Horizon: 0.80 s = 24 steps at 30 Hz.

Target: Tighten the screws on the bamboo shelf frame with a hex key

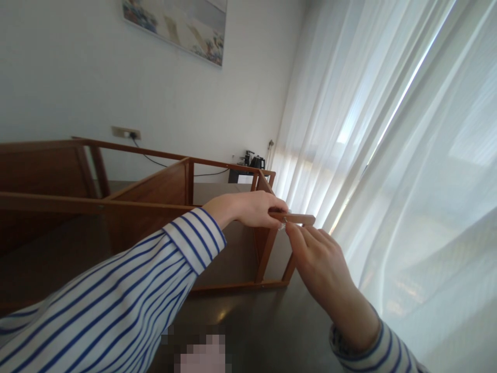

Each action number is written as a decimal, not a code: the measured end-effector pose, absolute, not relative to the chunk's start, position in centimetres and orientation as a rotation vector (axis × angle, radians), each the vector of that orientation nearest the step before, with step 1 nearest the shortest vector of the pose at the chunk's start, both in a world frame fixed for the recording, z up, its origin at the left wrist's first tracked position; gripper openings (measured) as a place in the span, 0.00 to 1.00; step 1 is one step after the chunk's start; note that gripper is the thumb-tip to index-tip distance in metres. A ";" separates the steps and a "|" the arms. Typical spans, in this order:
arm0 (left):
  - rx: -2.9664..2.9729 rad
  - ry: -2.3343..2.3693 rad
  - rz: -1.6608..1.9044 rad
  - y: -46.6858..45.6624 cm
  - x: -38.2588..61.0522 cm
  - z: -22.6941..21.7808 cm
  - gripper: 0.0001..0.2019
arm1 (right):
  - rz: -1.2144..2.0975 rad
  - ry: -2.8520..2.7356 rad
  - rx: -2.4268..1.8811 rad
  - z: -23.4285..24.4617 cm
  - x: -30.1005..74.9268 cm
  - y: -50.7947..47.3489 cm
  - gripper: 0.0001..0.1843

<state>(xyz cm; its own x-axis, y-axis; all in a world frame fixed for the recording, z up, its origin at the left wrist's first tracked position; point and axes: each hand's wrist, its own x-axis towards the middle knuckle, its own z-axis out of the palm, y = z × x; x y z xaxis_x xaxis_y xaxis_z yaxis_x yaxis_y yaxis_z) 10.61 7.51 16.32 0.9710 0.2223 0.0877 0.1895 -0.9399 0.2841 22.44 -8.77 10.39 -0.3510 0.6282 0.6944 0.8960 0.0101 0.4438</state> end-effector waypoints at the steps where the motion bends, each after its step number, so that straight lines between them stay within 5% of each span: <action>1: 2.844 0.296 0.175 7.5 10.6 16.3 0.16 | -1.294 -2.005 -1.581 10.5 22.4 -8.8 0.12; 24: 2.830 0.294 0.191 7.6 10.9 15.9 0.17 | -1.373 -2.186 -1.546 11.6 23.2 -8.7 0.13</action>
<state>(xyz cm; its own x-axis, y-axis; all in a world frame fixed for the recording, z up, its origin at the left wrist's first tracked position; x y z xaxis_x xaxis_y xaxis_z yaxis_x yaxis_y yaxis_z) 10.85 7.63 15.87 0.9703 0.2197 0.1009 0.1813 -0.9374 0.2972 23.24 -8.70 11.56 -0.4656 0.6826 0.5633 0.8038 0.0598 0.5919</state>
